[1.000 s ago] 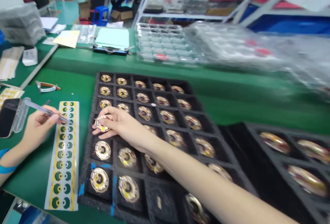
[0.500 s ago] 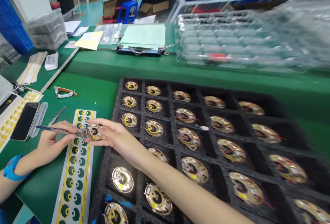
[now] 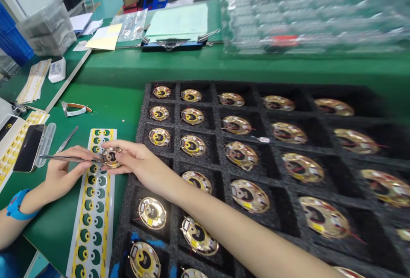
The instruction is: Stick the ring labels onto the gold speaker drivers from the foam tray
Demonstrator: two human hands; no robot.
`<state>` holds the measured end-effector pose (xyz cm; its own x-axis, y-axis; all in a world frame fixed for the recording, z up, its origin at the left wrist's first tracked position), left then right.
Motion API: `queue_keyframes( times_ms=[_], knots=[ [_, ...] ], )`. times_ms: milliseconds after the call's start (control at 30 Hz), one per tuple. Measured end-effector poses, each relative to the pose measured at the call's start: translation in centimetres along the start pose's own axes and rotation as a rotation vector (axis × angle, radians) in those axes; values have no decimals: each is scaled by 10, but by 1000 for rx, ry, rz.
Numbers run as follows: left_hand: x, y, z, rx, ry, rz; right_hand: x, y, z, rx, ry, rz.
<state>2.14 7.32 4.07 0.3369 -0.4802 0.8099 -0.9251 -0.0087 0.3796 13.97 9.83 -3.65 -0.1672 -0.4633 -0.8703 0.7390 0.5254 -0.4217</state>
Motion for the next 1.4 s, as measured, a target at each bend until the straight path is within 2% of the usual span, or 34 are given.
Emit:
queue_keyframes(
  times_ms=[167, 333, 567, 767, 967, 1100, 1267, 1400],
  knots=[
    [-22, 1, 0, 33, 212, 93, -4, -3, 1, -5, -12, 58],
    [-46, -3, 4, 58, 436, 340, -7, -6, 1, -19, -21, 95],
    [-58, -2, 7, 115, 525, 484, -6, -6, 1, -34, -18, 46],
    [-51, 4, 5, 132, 465, 405, -9, -8, -1, -49, -2, -14],
    [-17, 7, -1, 62, 168, 167, -8, -7, 0, -46, -1, -50],
    [-6, 4, -2, 21, 44, 125, -5, -5, 1, -49, 1, -46],
    [-6, -2, 1, -15, -2, 95, -4, -6, -1, -61, 12, -10],
    [-14, 0, 3, 33, 89, 83, -5, -7, -1, -66, 18, 3]
  ],
)
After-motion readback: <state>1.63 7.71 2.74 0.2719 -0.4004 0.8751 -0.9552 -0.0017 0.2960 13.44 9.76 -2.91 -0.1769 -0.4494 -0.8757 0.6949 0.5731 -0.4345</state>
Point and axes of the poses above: each hand's wrist, its own z-axis away from the middle knuckle, its own y-axis out of the back of the hand, x = y × z, the point moved 9 cm from there along -z, towards the middle knuckle, and after that the axes turned 4 degrees about x, right-handed, at the moved point
